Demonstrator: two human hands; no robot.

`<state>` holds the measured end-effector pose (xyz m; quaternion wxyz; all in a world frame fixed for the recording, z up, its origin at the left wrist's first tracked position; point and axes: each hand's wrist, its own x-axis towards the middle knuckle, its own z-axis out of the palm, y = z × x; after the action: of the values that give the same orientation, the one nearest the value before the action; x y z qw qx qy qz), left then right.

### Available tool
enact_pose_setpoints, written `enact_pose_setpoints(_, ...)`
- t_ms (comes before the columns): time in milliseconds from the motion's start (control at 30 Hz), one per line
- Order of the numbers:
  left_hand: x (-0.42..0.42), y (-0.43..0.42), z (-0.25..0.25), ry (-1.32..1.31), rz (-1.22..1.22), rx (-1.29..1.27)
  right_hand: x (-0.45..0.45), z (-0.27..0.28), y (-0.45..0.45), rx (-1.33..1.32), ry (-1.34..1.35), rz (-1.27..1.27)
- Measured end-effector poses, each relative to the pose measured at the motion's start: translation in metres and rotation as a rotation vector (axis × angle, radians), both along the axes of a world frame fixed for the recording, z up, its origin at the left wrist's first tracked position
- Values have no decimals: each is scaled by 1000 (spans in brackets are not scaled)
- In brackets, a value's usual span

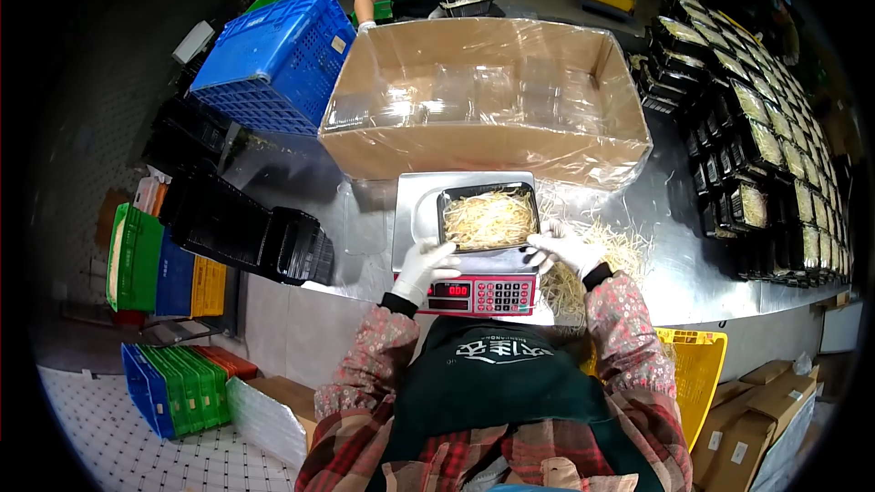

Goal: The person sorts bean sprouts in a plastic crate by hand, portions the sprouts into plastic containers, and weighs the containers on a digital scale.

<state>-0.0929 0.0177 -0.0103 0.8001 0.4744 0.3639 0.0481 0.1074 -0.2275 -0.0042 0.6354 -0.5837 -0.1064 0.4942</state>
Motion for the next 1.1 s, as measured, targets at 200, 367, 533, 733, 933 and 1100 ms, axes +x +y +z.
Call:
enact_pose_setpoints(200,14,-12,-15,-201,181,-123,-19,-41,17,226,230,-354)
enact_pose_setpoints(367,15,-16,0,-94,137,-2,0,-8,17,-62,96,-184)
enact_pose_setpoints(533,12,-43,4,16,-104,-202,13,65,57,-453,-1254,-138)
enact_pose_setpoints(733,46,-65,-16,-188,-161,-267,-15,11,156,-463,-1703,229)
enact_pose_setpoints(933,39,-51,-18,-91,-260,-106,42,21,104,-171,-1270,302)
enact_pose_setpoints(1100,39,-39,5,-20,-342,167,36,-19,-3,-31,-613,-19)
